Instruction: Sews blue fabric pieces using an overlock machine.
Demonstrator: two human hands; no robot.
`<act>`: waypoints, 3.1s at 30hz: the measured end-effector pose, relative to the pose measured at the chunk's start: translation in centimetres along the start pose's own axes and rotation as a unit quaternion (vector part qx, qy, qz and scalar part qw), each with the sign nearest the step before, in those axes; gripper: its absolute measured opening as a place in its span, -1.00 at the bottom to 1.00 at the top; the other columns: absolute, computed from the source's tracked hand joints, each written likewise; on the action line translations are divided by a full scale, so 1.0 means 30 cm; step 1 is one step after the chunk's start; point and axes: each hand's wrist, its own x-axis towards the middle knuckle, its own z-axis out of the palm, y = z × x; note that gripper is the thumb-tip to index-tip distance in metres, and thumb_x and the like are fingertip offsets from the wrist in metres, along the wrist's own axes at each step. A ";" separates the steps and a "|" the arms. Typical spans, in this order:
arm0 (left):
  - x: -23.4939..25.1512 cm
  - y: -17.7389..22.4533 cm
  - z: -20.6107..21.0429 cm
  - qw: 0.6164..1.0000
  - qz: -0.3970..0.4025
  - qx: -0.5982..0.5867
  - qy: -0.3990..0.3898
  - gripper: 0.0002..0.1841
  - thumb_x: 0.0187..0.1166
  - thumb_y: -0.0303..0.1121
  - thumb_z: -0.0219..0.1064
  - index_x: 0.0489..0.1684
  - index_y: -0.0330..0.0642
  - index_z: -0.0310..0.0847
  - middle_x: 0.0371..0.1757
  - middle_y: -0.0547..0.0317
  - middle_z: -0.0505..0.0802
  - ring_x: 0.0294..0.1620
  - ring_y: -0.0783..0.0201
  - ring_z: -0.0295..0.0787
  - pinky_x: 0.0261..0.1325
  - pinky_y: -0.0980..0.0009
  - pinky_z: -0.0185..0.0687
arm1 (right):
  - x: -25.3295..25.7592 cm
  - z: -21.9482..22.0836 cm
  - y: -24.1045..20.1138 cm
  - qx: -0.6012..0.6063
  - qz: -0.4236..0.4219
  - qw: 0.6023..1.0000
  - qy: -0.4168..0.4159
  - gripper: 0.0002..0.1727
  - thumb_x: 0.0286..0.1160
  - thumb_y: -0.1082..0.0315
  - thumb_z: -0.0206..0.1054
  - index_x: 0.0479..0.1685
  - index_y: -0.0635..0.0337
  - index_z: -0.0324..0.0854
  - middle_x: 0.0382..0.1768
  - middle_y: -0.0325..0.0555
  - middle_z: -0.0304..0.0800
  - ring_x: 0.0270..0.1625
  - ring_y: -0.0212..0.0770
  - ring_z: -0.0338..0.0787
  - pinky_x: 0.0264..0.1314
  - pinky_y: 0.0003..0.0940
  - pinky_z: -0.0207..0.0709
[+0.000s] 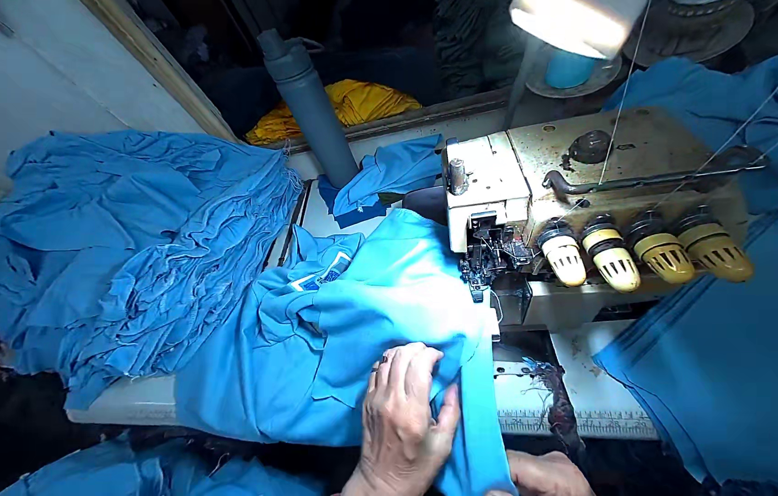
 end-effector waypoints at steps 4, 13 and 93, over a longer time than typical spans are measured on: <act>-0.021 -0.046 0.076 0.997 0.003 0.030 0.076 -0.81 0.45 -0.40 0.20 -0.33 -0.06 0.79 -0.24 0.19 0.90 -0.05 0.21 0.76 0.28 0.19 0.39 | -0.014 -0.025 -0.007 0.028 0.009 1.000 -0.010 -0.81 0.52 0.50 0.36 -0.34 0.53 0.74 -0.41 0.04 0.86 -0.30 -0.51 0.81 -0.14 -0.57 0.66; 0.143 -0.105 -0.140 0.995 -0.004 -0.089 0.039 -0.80 0.46 -0.26 0.37 -0.38 -0.22 0.79 -0.40 0.22 0.82 -0.28 0.62 0.69 -0.18 0.74 0.56 | 0.083 -0.027 -0.023 0.069 0.090 0.985 0.127 -0.50 0.46 0.50 0.41 0.38 0.53 0.48 -0.14 -0.24 0.95 -0.20 -0.48 0.88 -0.10 -0.48 0.78; 0.092 0.072 -0.145 0.931 -0.095 -0.284 -0.210 -0.81 0.43 -0.55 0.41 -0.07 -0.42 0.82 -0.13 -0.13 0.86 -0.07 0.27 0.81 0.07 0.49 0.72 | 0.261 -0.080 -0.002 -0.182 -0.142 0.969 0.085 -0.68 0.77 0.33 0.13 -0.10 0.33 0.80 -0.23 -0.06 0.93 -0.13 -0.44 0.88 0.01 -0.58 0.71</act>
